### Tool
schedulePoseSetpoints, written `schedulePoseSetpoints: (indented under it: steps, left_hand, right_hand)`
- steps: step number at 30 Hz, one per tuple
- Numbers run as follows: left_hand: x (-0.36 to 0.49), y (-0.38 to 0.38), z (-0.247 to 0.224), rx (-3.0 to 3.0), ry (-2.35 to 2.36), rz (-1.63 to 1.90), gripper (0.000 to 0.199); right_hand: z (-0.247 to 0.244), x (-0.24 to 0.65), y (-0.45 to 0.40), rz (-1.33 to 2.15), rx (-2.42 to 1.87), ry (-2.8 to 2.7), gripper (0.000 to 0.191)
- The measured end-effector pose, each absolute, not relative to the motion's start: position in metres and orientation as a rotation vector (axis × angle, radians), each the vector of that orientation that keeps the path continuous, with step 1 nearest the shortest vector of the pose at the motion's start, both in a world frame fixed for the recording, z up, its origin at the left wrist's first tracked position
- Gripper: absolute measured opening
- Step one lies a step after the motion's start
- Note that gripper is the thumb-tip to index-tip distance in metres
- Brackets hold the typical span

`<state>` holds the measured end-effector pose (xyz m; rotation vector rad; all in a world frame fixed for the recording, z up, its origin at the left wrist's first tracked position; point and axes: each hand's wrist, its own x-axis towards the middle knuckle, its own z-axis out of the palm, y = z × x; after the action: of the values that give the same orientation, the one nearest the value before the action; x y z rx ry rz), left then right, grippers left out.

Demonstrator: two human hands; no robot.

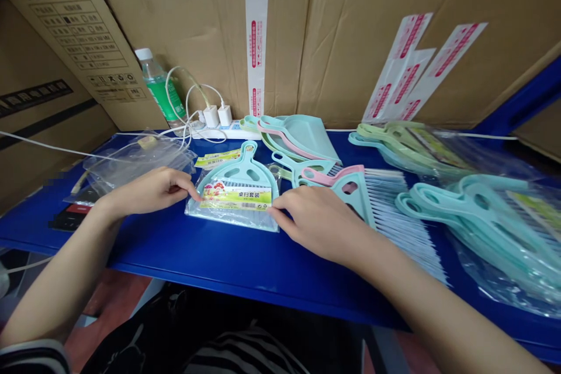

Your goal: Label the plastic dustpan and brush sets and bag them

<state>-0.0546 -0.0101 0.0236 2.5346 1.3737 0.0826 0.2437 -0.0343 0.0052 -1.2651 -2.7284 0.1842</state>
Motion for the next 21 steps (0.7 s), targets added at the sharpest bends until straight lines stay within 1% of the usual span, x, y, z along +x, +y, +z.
schedulePoseSetpoints:
  steps: [5, 11, 15, 21]
  left_hand:
    - [-0.057, -0.009, 0.024, 2.513, 1.224, 0.096, 0.032]
    - [-0.050, -0.014, 0.027, 2.529, 1.241, -0.039, 0.032]
    - [-0.046, -0.016, 0.027, 2.537, 1.283, -0.082, 0.031]
    - [-0.047, -0.014, 0.022, 2.532, 1.292, -0.067, 0.020]
  right_hand:
    - [0.006, 0.241, -0.036, 0.174, -1.248, -2.726, 0.032]
    - [0.001, 0.232, -0.037, 0.123, -1.398, -2.761, 0.013]
    - [-0.001, 0.231, -0.037, 0.105, -1.388, -2.758, 0.012]
    - [-0.004, 0.232, -0.037, 0.070, -1.350, -2.758, 0.012]
